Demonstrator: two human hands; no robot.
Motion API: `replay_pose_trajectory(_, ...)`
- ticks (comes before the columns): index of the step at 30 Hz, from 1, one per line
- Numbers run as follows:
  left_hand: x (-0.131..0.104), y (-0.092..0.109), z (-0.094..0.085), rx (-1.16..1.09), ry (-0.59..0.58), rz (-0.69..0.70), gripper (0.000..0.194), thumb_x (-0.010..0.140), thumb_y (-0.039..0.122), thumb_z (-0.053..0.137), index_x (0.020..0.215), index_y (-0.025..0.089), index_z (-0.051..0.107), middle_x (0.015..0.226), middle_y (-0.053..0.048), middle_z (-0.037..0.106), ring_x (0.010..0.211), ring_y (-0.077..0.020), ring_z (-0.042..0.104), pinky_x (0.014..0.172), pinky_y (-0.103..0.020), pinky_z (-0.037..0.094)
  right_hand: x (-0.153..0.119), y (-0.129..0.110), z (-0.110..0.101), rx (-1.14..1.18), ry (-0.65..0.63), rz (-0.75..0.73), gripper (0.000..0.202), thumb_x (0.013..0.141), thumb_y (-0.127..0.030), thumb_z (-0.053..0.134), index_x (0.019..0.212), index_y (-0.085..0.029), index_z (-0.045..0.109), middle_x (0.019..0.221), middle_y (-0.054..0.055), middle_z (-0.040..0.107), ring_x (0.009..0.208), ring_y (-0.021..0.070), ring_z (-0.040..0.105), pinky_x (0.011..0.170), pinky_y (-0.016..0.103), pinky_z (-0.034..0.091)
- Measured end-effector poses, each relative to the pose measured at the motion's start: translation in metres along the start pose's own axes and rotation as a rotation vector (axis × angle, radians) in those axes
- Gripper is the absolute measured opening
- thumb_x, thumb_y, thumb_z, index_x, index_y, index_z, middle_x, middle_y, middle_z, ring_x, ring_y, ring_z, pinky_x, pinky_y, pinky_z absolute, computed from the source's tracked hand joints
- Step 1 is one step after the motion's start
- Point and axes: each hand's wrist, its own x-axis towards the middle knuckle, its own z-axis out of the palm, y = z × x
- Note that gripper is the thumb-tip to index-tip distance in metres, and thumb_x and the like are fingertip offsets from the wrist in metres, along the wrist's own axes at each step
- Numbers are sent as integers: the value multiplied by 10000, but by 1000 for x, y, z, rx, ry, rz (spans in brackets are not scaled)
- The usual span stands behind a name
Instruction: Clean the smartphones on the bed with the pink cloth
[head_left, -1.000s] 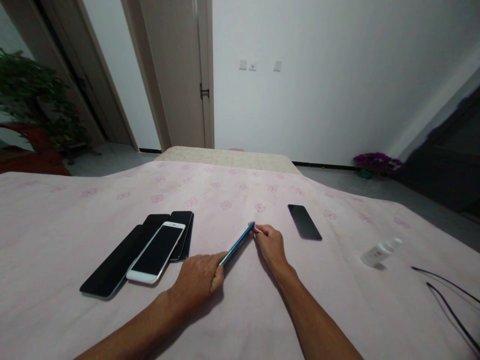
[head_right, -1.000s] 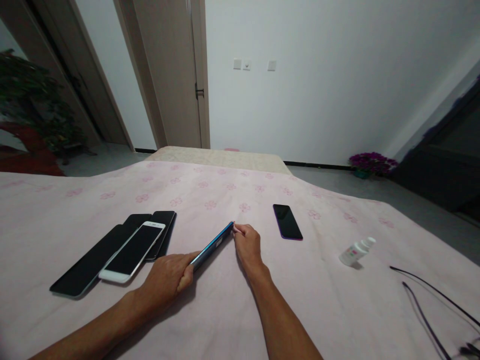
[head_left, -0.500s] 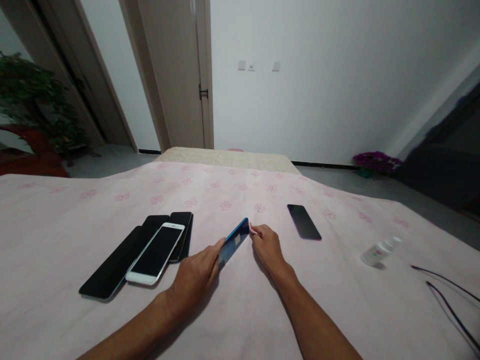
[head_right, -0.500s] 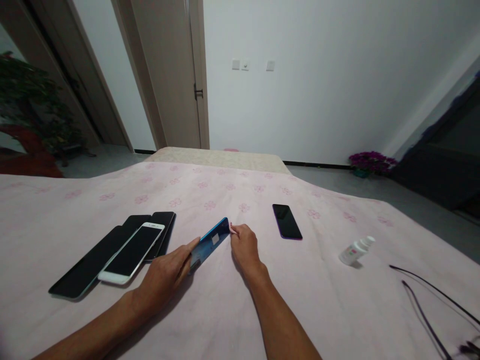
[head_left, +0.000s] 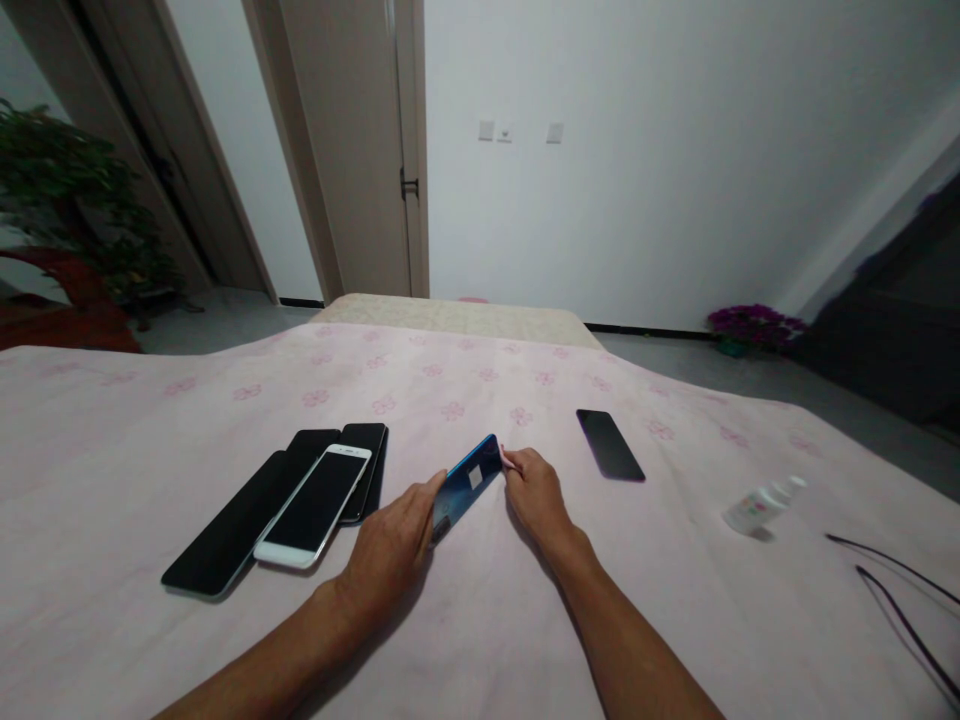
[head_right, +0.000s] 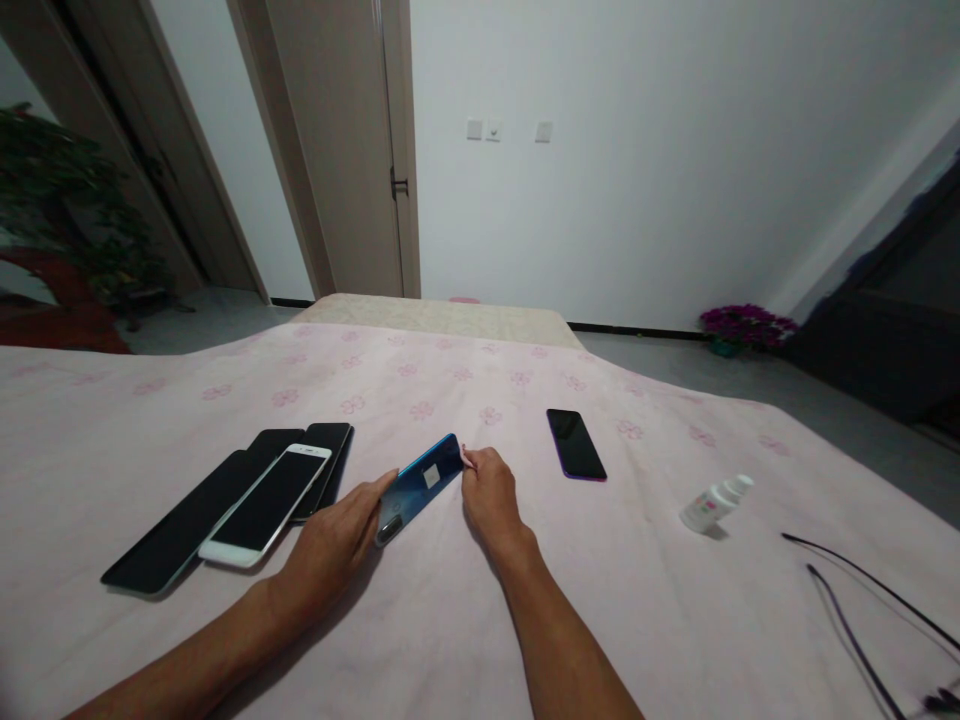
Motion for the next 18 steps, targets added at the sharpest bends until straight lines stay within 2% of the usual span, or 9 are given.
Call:
replay_pose_trajectory(8,5,-5,-1,-73,7,-81,462,967,121,375,1412,231,436,1267,-119,544,1053,-229,645,864,-367,567,-1,-4,0,-80,-21,-28,311,872,-41,466,990,-142,736,920,87,678,882,192,635,835,282,475)
replay_pose_trajectory(12,6,0,-4,-177,-15,-110,458,939,162,473,1386,263,466,1276,-98,505,1116,-233,605,948,-373,526,-3,0,4,-70,-2,-58,305,874,-53,467,1004,-144,728,922,86,670,888,195,634,844,299,485)
replay_pose_trajectory(15,4,4,-7,-248,-133,-155,703,794,176,656,1437,288,394,1368,-101,424,1167,-264,565,972,-393,509,-4,3,6,-47,14,-80,317,861,-42,470,1022,-145,724,946,87,672,908,194,634,860,307,490)
replay_pose_trajectory(18,2,4,-8,-263,-239,-205,997,656,141,724,1512,293,237,1451,-129,309,1230,-301,517,963,-401,510,-4,6,7,-19,27,-97,321,859,-42,474,1023,-154,725,947,82,673,914,192,636,869,313,497)
